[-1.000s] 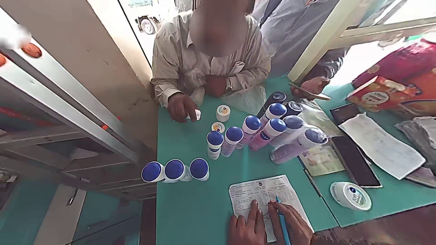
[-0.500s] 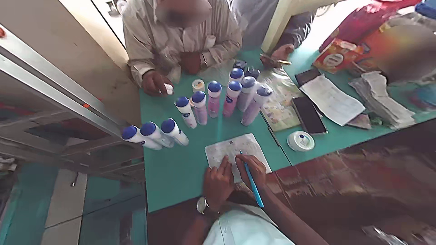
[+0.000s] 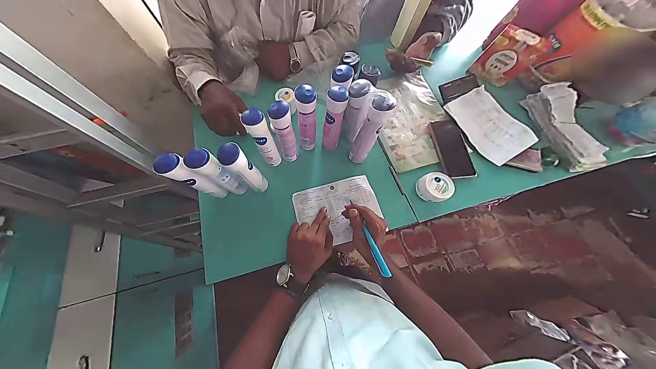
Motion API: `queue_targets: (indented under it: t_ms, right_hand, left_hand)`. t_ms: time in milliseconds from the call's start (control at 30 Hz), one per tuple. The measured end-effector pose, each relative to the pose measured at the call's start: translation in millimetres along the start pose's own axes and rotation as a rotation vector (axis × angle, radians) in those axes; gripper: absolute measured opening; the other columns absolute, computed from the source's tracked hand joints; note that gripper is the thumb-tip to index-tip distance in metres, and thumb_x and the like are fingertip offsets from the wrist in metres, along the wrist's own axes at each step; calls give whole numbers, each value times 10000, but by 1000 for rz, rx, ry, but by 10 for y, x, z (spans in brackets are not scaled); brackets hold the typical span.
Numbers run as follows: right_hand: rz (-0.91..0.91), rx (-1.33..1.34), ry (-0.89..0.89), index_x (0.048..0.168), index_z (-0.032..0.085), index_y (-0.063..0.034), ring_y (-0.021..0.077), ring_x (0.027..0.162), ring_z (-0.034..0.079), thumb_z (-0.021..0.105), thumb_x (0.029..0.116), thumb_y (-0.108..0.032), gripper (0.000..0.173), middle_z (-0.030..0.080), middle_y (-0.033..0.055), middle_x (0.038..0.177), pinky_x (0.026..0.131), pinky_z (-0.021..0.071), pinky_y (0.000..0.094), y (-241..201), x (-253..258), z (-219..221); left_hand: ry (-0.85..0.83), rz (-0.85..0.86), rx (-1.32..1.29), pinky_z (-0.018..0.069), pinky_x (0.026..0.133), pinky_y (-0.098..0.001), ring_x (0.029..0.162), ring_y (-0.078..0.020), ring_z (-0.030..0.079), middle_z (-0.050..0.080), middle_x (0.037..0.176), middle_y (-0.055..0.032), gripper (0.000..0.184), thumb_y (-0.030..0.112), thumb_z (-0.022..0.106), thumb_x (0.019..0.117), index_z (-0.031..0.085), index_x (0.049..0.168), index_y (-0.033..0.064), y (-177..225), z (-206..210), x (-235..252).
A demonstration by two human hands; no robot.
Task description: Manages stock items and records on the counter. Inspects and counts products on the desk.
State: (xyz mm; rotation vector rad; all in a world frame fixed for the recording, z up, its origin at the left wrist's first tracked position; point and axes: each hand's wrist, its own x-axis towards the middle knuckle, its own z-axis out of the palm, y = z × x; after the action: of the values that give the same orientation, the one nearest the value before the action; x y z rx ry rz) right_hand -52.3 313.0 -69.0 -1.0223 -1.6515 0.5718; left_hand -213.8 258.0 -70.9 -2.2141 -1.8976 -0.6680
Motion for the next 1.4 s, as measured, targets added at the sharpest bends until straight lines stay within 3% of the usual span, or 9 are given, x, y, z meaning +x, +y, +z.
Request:
queue_targets:
  t_ms: [367,500,700,1400]
  right_hand:
    - [-1,30,-6,984,740,43,64,746,691,492,1060,-225,373,747,91,836,700,569,209,-10,-7,-19]
    - [-100,51,19,890,726,28,55,672,656,467,1075,-267,434,696,75,721,666,551,204,35,-47,-21]
    - [-197,16,7,879,726,-5,90,644,638,460,1080,-287,437,675,75,688,634,526,216,103,-55,-3]
    - [-183,3,9,878,732,1,88,661,654,484,1066,-258,405,690,77,702,646,537,211,89,-42,-1]
  left_hand:
    - [-28,2,15,471,622,-364,664,-157,648,677,1373,55,366,256,497,982,768,1220,195,8,-18,8]
    - [-24,-3,15,479,626,-373,661,-164,656,680,1368,52,370,254,495,979,771,1217,192,11,-10,3]
    - [-34,5,17,480,630,-365,669,-156,651,676,1376,46,372,247,491,988,762,1235,182,4,-11,1]
    - [-24,11,26,478,614,-364,651,-152,646,674,1378,51,371,253,496,977,767,1220,182,5,2,10]
